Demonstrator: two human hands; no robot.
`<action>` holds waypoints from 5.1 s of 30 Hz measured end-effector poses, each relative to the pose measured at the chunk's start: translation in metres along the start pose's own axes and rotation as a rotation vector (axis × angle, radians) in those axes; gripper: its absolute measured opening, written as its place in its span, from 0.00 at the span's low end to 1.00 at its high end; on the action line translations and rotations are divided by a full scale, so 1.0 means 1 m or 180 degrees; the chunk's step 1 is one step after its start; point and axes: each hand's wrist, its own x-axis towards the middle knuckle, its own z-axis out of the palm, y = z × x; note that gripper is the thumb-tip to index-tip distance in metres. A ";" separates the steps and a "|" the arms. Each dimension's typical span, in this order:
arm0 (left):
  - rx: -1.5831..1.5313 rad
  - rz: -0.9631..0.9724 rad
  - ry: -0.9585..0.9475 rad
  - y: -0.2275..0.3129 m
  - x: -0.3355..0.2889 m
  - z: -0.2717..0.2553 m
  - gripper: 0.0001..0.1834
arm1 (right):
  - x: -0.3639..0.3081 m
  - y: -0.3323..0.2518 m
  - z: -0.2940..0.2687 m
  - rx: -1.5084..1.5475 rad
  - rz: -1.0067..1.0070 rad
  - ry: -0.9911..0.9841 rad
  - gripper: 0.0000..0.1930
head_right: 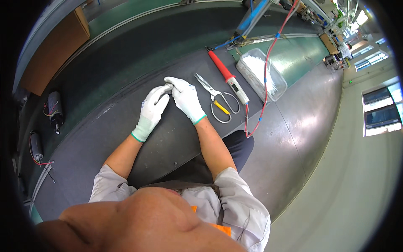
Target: The person assembles small electric motors on a workbench. They strip wire ends using shears, connect wires to motor terminals, and secure connections with a heat gun. The person handles multiple motors sequentially, moving them along the bench as they are completed.
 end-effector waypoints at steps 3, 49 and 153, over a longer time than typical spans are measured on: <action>-0.0045 -0.0139 -0.0164 0.004 0.002 -0.001 0.18 | 0.002 0.002 -0.004 0.0125 0.0033 -0.0085 0.23; 0.0800 0.0561 -0.0292 0.007 0.011 0.003 0.17 | -0.139 -0.082 -0.255 -0.3317 -0.0052 0.1963 0.16; 0.0842 0.0509 -0.0408 -0.033 0.004 0.023 0.17 | 0.010 0.052 -0.118 -0.2065 -0.0815 0.0403 0.15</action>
